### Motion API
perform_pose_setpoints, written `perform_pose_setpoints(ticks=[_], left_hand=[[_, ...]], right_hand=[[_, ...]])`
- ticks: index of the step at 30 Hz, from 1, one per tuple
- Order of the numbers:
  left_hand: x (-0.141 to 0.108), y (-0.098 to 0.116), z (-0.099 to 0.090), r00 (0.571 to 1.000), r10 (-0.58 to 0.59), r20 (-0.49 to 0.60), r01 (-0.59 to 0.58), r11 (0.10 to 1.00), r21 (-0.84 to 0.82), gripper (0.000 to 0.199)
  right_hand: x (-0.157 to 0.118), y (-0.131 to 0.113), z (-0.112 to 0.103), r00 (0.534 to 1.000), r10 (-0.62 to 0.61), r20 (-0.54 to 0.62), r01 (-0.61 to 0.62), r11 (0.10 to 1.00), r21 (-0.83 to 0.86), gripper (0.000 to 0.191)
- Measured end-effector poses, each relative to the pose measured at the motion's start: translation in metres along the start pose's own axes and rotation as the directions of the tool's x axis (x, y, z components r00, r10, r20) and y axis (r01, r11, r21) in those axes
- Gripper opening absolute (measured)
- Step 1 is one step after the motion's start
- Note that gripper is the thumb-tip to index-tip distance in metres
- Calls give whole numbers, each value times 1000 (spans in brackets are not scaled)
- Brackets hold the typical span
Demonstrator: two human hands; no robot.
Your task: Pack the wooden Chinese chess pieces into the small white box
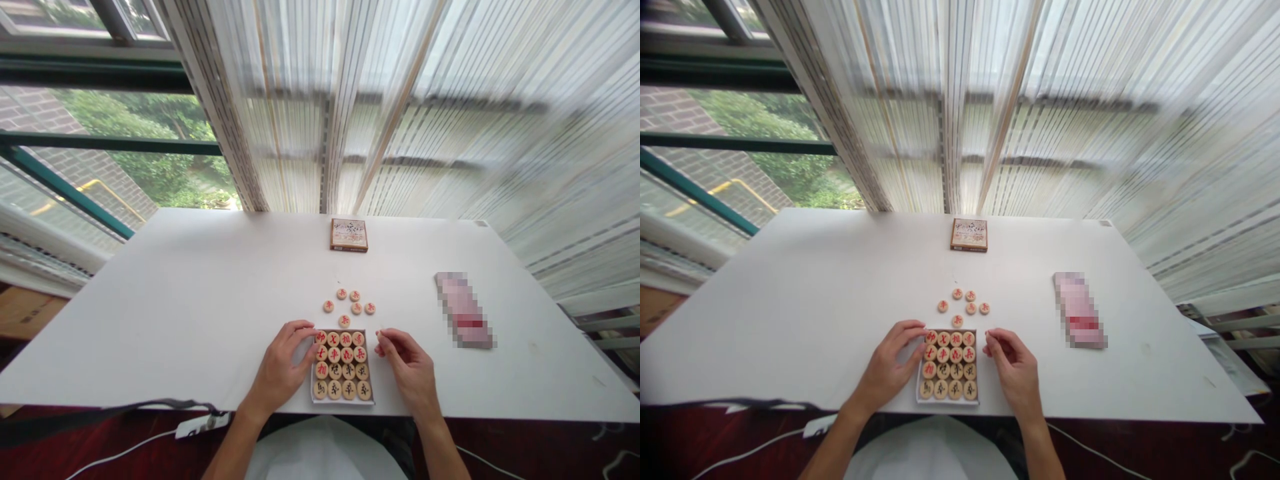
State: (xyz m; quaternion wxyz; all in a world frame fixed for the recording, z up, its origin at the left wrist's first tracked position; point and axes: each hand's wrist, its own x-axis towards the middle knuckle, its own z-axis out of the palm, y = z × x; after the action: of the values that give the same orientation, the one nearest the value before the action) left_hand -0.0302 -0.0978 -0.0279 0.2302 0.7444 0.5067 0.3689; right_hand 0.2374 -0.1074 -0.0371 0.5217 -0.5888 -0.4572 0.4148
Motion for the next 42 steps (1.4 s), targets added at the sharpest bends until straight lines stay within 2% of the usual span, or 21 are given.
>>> perform_pose_setpoints(ticks=[13,23,35,42], left_hand=[[-1,-1,0,1000,-12,9,12,1000,-2,21],[-1,-1,0,1000,-17,6,17,1000,0,22],[-2,-1,0,1000,-2,4,2,1000,-11,22],[-2,-2,0,1000,-9,14,9,1000,-7,23]], right_hand=[[1,3,-3,1000,-8,3,8,1000,-1,29],[1,-3,2,996,88,32,-92,983,157,47],[1,3,0,999,-5,34,2,998,63,23],[-3,4,-3,998,-16,59,18,999,-34,21]])
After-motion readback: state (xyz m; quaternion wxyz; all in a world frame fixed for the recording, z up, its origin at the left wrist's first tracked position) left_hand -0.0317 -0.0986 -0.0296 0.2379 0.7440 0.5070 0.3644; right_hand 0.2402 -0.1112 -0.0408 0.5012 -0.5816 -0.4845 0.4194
